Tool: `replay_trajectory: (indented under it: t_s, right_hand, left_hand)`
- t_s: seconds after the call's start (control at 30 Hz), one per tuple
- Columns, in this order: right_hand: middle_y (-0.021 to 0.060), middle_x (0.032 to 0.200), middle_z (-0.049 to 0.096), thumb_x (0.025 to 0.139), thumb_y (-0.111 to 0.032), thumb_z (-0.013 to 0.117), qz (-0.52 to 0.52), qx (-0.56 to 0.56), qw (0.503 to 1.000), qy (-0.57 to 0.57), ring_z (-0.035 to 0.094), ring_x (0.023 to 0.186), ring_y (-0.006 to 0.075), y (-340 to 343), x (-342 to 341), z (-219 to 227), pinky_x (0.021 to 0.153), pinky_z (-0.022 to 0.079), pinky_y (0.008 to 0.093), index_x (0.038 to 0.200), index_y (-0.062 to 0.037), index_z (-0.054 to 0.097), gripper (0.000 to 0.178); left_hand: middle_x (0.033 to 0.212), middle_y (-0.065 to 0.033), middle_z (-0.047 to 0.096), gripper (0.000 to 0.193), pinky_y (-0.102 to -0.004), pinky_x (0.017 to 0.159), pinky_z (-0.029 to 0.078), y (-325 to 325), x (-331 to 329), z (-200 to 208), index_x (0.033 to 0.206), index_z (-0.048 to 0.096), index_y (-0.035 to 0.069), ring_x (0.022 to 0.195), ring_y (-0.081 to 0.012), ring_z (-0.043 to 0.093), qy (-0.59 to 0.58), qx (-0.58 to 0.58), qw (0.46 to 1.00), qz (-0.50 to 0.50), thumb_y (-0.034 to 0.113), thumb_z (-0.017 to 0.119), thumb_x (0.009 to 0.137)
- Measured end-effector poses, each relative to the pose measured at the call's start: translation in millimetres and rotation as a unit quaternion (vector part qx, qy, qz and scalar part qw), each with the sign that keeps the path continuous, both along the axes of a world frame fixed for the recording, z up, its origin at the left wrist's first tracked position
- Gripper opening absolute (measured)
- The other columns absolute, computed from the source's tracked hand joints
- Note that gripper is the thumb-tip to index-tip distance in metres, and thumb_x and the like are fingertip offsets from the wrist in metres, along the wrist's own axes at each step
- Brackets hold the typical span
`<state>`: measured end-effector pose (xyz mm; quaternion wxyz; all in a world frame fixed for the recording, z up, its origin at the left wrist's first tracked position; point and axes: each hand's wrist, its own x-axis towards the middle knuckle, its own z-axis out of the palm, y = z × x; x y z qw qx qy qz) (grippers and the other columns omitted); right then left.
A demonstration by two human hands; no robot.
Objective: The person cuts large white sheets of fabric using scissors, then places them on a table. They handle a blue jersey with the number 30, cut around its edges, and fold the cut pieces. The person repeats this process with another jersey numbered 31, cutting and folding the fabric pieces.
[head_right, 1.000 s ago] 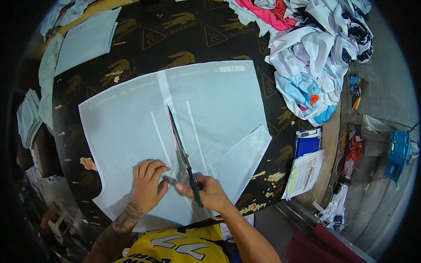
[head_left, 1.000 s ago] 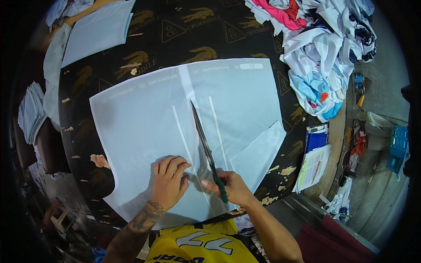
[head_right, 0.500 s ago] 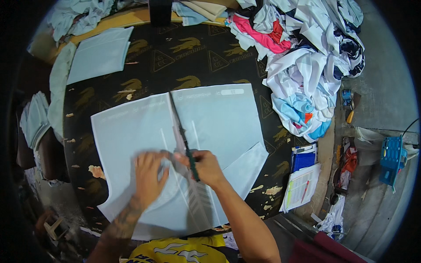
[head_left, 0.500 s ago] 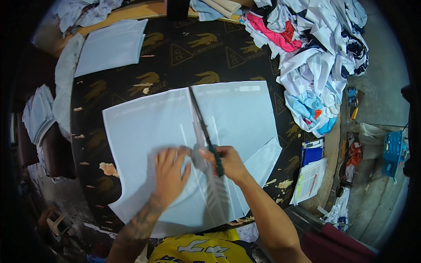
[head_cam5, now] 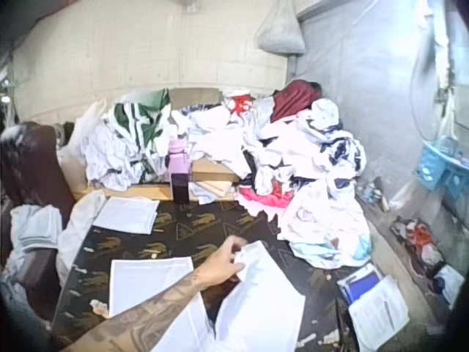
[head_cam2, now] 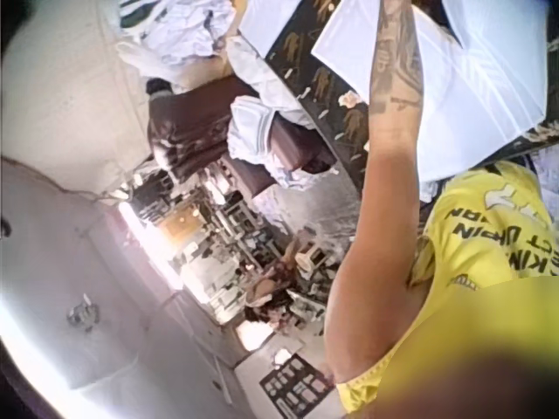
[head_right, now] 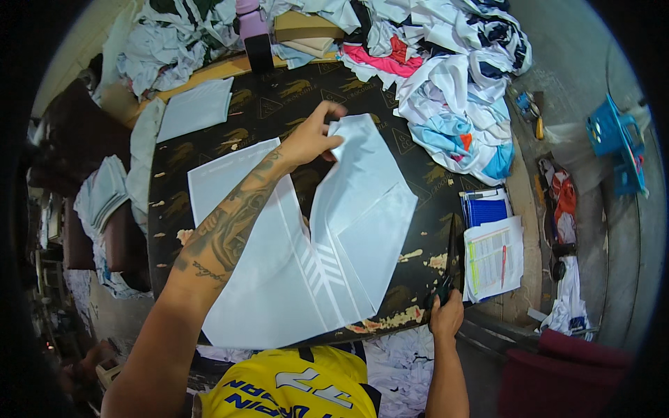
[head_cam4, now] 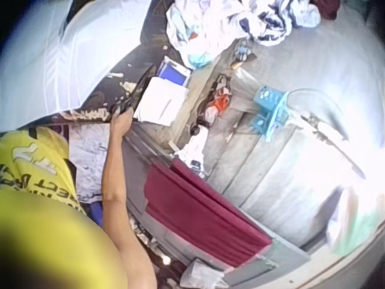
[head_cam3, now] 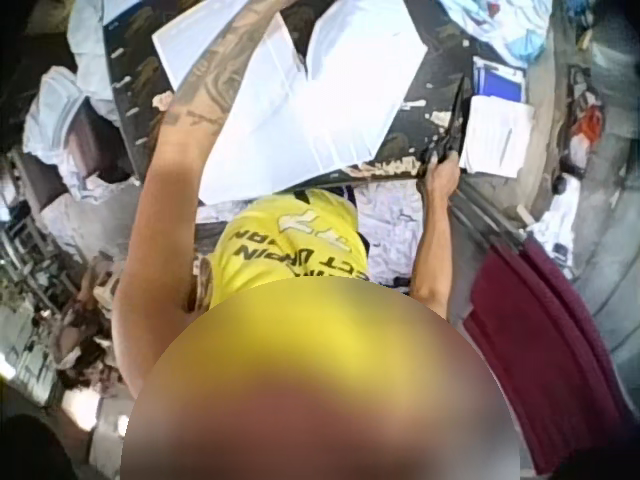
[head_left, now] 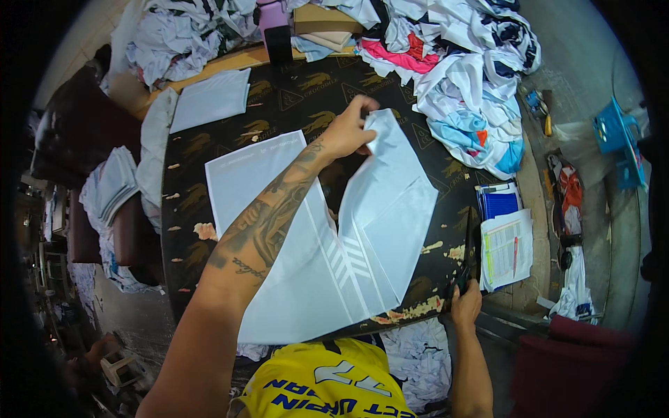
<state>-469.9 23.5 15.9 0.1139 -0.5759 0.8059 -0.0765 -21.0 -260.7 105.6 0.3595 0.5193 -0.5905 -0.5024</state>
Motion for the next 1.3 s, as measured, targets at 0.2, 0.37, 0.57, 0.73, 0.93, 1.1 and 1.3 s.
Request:
replay_trajectory:
  t_s: [0.2, 0.37, 0.57, 0.73, 0.93, 1.1, 1.3]
  right_hand:
    - [0.0189, 0.134, 0.069, 0.080, -0.022, 0.096, 0.066, -0.150, 0.906, -0.390, 0.068, 0.124, 0.0296, -15, 76, 78, 0.108, 0.054, 0.0450, 0.141, 0.0004, 0.063, 0.074]
    - [0.0185, 0.091, 0.076, 0.085, -0.032, 0.091, 0.183, -0.179, 0.875, -0.412, 0.073, 0.084, 0.0332, -35, 174, 132, 0.076, 0.053, 0.0434, 0.110, -0.0014, 0.072, 0.044]
    - [0.0183, 0.091, 0.072, 0.091, -0.003, 0.068, 0.362, -0.278, 0.866, -0.204, 0.069, 0.088, 0.0416, 6, 142, 161, 0.075, 0.053, 0.0491, 0.113, -0.0066, 0.074, 0.023]
    - [0.0126, 0.103, 0.075, 0.082, 0.001, 0.068, 0.588, -0.125, 0.758, -0.253, 0.073, 0.093, 0.0321, 95, 172, 209, 0.081, 0.060, 0.0425, 0.127, -0.0075, 0.075, 0.046]
    - [0.0192, 0.085, 0.072, 0.100, -0.008, 0.068, 0.485, 0.157, 0.770, -0.384, 0.073, 0.079, 0.0425, 130, 252, 207, 0.067, 0.058, 0.0460, 0.122, -0.0058, 0.064, 0.022]
    - [0.0228, 0.084, 0.067, 0.102, -0.010, 0.067, 0.374, 0.178, 0.813, -0.409, 0.068, 0.077, 0.0459, 125, 259, 137, 0.065, 0.050, 0.0485, 0.107, -0.0007, 0.068, 0.011]
    - [0.0172, 0.090, 0.068, 0.098, -0.009, 0.072, 0.152, 0.127, 0.916, -0.348, 0.066, 0.076, 0.0318, 136, 250, 50, 0.068, 0.050, 0.0383, 0.105, 0.0021, 0.076, 0.013]
  left_hand:
    - [0.115, -0.0093, 0.075, 0.032, -0.0305, 0.095, 0.062, 96, -68, 145, 0.126, 0.072, -0.001, 0.107, -0.0151, 0.072, 0.100, -0.101, 0.974, -0.174, 0.005, 0.072, 0.095]
    - [0.122, -0.0124, 0.076, 0.044, -0.0277, 0.102, 0.055, 177, -48, 243, 0.134, 0.071, 0.002, 0.109, -0.0152, 0.073, 0.038, -0.399, 0.915, -0.054, -0.001, 0.056, 0.093]
    - [0.121, -0.0091, 0.075, 0.034, -0.0301, 0.104, 0.054, 327, 144, 264, 0.134, 0.069, -0.004, 0.111, -0.0158, 0.071, -0.077, -0.403, 0.877, 0.249, 0.017, 0.065, 0.108]
    - [0.105, -0.0006, 0.072, 0.030, -0.0326, 0.094, 0.050, 429, 288, 259, 0.126, 0.076, 0.004, 0.099, -0.0132, 0.063, -0.374, -0.360, 0.674, 0.525, 0.023, 0.075, 0.102]
    - [0.138, -0.0177, 0.071, 0.048, -0.0370, 0.115, 0.044, 337, 380, 179, 0.137, 0.070, 0.000, 0.130, -0.0266, 0.063, -0.352, -0.199, 0.793, 0.455, 0.031, 0.075, 0.101]
    - [0.137, -0.0188, 0.071, 0.043, -0.0388, 0.115, 0.046, 209, 367, 22, 0.135, 0.071, 0.000, 0.131, -0.0304, 0.064, -0.304, -0.091, 0.903, 0.290, 0.027, 0.073, 0.101]
    - [0.140, -0.0206, 0.070, 0.045, -0.0420, 0.115, 0.047, 83, 263, -94, 0.138, 0.070, 0.001, 0.132, -0.0359, 0.065, -0.330, -0.094, 0.930, 0.133, 0.028, 0.073, 0.102]
